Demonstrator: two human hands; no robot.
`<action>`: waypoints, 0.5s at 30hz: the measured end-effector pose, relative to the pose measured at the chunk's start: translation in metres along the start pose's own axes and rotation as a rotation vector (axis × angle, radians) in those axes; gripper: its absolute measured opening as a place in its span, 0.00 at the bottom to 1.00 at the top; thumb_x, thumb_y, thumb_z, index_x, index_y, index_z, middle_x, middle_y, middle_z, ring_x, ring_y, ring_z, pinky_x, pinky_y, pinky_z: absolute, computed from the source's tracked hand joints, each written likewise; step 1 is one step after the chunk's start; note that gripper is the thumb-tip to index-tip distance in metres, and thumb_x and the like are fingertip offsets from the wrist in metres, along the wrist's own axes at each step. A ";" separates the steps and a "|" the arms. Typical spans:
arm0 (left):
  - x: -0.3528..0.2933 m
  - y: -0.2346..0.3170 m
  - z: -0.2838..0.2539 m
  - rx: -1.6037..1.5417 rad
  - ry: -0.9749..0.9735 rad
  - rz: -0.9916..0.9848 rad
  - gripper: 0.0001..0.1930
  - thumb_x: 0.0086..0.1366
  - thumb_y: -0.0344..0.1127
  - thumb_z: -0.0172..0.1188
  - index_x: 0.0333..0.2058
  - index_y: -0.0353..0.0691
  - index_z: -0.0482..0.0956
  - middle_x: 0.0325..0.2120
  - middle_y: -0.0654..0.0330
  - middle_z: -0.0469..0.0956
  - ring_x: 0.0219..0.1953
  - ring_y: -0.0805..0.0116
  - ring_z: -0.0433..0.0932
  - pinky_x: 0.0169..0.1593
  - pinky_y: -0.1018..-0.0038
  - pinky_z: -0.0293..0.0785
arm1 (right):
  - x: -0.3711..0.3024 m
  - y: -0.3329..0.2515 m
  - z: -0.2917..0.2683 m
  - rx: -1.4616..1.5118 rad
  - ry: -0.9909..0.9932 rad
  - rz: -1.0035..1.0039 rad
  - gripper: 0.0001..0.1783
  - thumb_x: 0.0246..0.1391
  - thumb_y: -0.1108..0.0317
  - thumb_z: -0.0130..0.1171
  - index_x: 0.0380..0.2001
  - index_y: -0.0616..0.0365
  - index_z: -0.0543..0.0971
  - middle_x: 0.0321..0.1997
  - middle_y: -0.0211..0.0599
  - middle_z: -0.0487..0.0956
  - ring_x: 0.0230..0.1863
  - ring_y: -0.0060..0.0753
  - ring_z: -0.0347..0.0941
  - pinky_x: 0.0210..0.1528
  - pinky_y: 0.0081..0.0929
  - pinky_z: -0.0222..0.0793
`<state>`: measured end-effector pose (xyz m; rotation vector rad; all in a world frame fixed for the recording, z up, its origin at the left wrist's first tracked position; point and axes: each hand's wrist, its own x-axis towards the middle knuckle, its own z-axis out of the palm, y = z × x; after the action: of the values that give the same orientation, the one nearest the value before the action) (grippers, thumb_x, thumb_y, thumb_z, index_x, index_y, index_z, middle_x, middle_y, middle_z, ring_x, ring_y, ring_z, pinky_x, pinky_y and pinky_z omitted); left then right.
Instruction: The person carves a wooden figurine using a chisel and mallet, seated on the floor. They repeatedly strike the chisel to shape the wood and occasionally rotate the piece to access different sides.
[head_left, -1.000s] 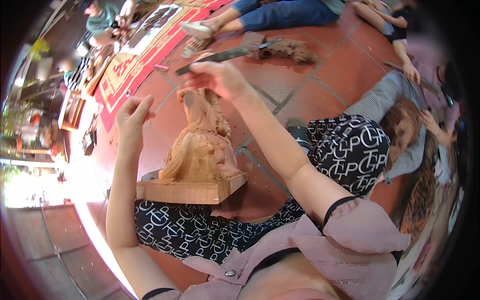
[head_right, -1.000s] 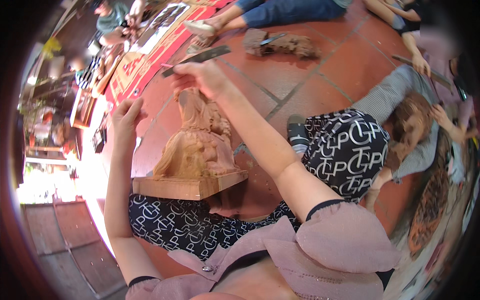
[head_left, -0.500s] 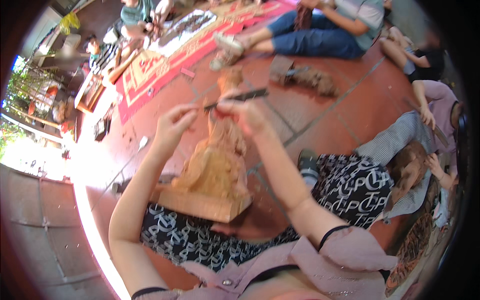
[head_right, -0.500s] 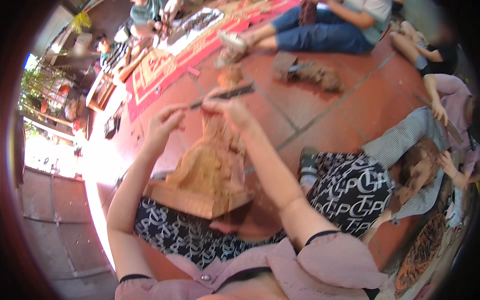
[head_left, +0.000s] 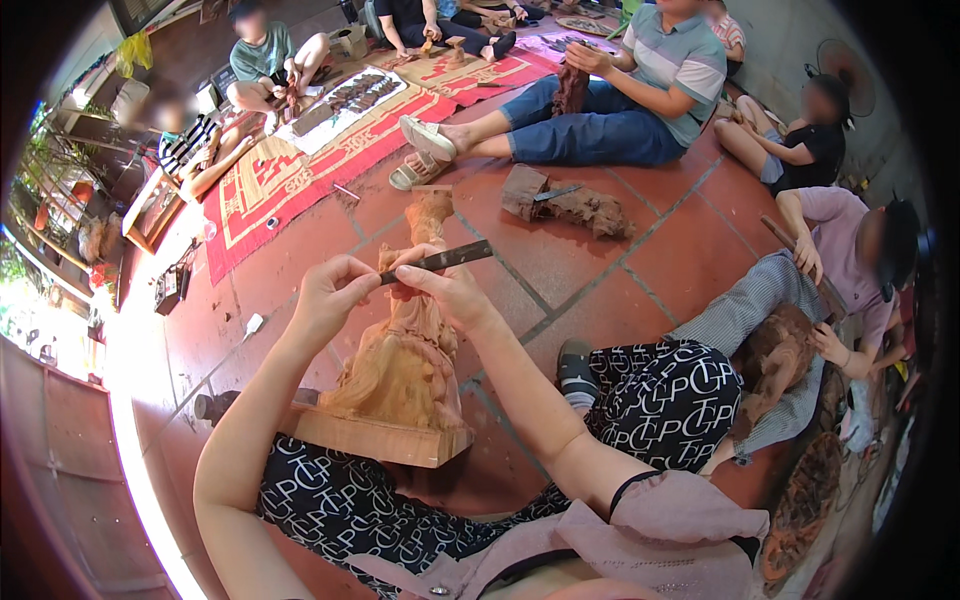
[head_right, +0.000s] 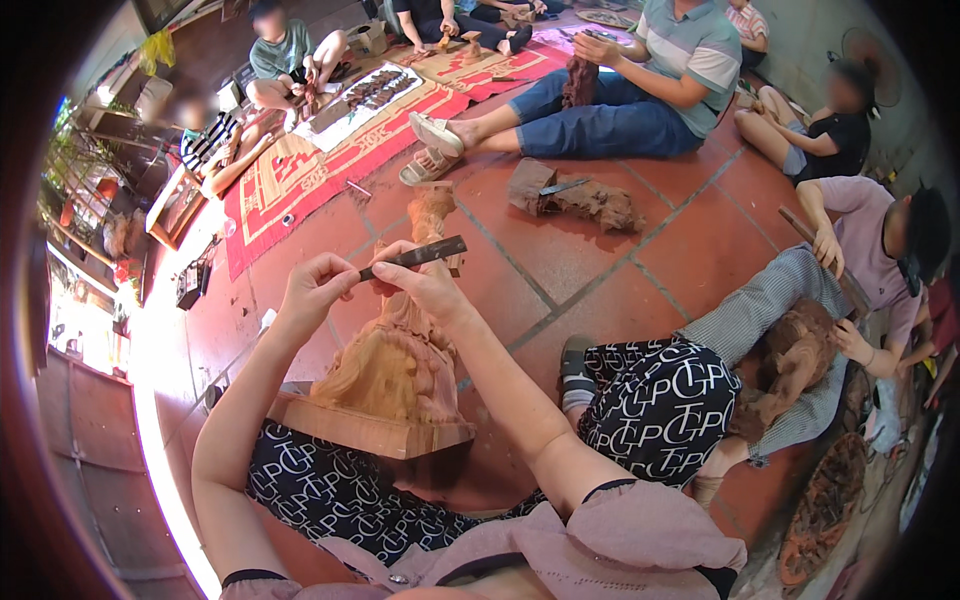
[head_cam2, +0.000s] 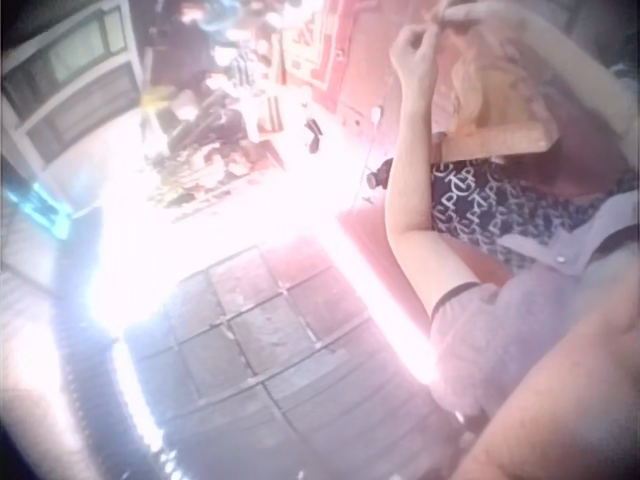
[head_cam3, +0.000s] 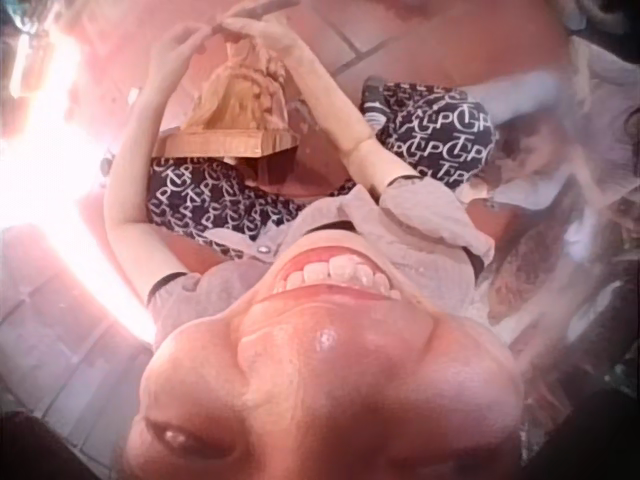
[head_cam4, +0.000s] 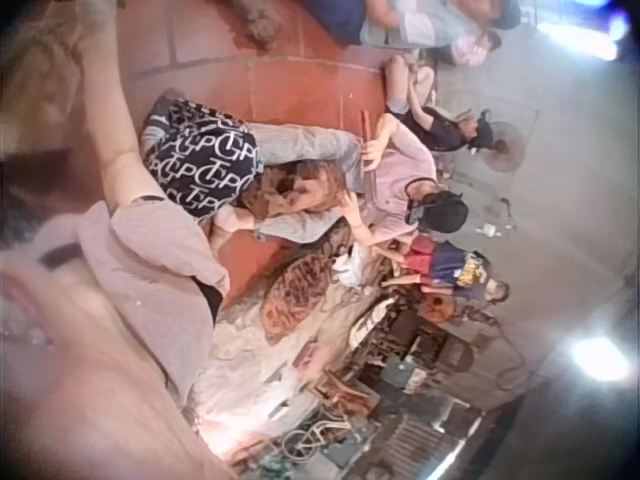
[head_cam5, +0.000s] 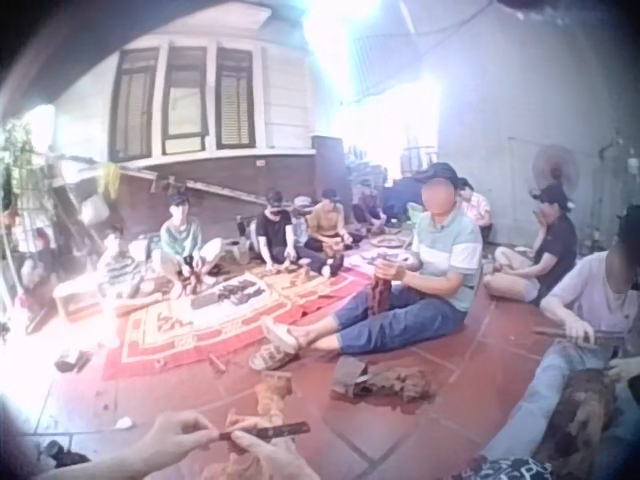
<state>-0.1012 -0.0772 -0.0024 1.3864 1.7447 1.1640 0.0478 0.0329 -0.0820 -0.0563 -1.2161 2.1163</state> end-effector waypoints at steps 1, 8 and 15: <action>0.001 0.000 0.001 -0.004 -0.002 0.010 0.06 0.61 0.32 0.59 0.30 0.35 0.76 0.22 0.66 0.75 0.26 0.79 0.72 0.32 0.81 0.69 | 0.000 -0.001 0.000 -0.003 0.008 -0.003 0.06 0.56 0.70 0.57 0.34 0.60 0.76 0.31 0.35 0.78 0.31 0.23 0.75 0.35 0.21 0.72; 0.011 -0.008 0.001 0.185 -0.005 0.042 0.11 0.63 0.37 0.57 0.26 0.36 0.75 0.20 0.67 0.73 0.23 0.80 0.70 0.29 0.81 0.67 | 0.003 -0.002 -0.015 -0.013 0.055 -0.081 0.07 0.54 0.71 0.59 0.35 0.61 0.75 0.29 0.34 0.77 0.30 0.24 0.74 0.33 0.23 0.72; 0.007 -0.014 -0.019 0.118 -0.010 0.003 0.12 0.63 0.41 0.58 0.29 0.37 0.77 0.22 0.68 0.73 0.26 0.80 0.71 0.32 0.81 0.68 | 0.003 -0.005 -0.075 0.093 0.204 -0.158 0.05 0.51 0.72 0.62 0.31 0.61 0.77 0.27 0.34 0.78 0.29 0.26 0.76 0.34 0.22 0.74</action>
<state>-0.1256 -0.0764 -0.0071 1.4616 1.8302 1.0693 0.0751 0.0923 -0.1198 -0.1275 -0.9702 1.9737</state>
